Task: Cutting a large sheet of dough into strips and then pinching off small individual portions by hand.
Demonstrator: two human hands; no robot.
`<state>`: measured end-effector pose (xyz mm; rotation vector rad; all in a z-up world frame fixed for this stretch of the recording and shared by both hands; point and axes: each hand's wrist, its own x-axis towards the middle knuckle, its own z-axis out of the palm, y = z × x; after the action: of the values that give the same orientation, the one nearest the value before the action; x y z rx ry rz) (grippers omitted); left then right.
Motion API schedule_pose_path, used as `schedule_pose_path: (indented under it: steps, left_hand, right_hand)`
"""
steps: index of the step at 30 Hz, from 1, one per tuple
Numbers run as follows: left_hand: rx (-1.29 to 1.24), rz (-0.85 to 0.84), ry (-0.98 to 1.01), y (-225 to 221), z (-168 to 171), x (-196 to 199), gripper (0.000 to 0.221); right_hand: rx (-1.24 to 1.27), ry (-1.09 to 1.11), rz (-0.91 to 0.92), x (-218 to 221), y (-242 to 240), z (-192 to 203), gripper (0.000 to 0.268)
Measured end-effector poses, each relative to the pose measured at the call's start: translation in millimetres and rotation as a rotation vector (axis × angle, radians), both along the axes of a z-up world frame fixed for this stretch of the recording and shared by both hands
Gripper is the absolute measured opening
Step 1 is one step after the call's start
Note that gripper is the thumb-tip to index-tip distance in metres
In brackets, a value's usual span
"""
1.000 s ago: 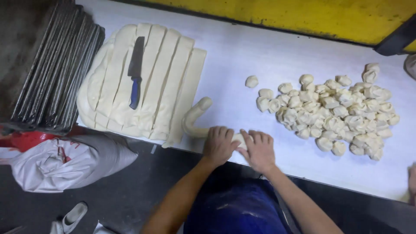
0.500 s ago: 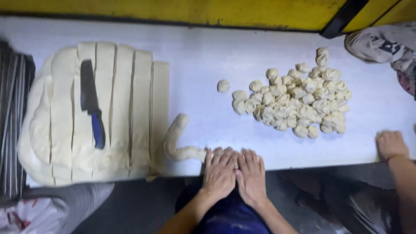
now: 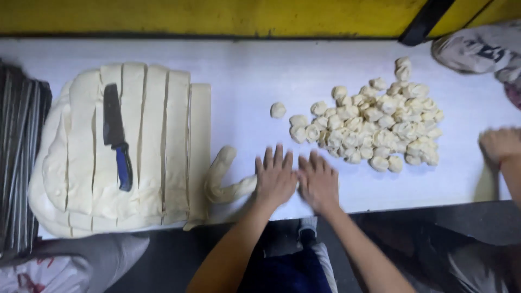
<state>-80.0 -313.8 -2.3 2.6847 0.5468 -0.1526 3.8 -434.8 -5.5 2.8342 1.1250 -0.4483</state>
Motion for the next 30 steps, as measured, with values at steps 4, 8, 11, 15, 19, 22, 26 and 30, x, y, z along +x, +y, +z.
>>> schedule_pose_path:
  steps: [4,8,11,15,19,22,26,30]
  left_hand:
    - [-0.125,-0.106,0.021,-33.3,25.1,-58.5,0.055]
    - [-0.190,-0.094,0.006,-58.0,15.1,-47.6,0.064]
    - [-0.174,-0.157,-0.073,-76.6,-27.1,-8.0,0.062]
    - [-0.269,-0.186,-0.074,-72.3,-17.1,-3.4,0.037]
    - [-0.367,-0.174,-0.113,-64.4,-12.3,-8.7,0.035]
    - [-0.416,-0.104,-0.161,-64.2,-14.8,-13.9,0.036]
    - [-0.313,-0.180,-0.116,-75.8,-18.7,-12.3,0.063]
    - [-0.447,-0.271,0.009,-73.3,5.8,3.7,0.034]
  right_hand:
    - [0.093,0.130,0.091,-38.3,-76.1,-7.7,0.058]
    - [0.505,0.028,-0.123,-16.8,-131.3,-44.1,0.065]
    - [0.513,0.137,-0.329,-8.3,-127.4,-54.5,0.059]
    - [0.513,0.457,-0.393,-24.8,-110.1,31.8,0.051]
    - [0.720,0.447,-0.511,-27.0,-89.1,1.0,0.046]
    - [0.832,0.365,-0.608,-34.2,-63.5,-47.5,0.036]
    - [0.715,0.404,-0.670,-31.9,-67.2,-36.3,0.040]
    - [0.533,0.418,-0.605,-15.3,-88.1,-3.4,0.043]
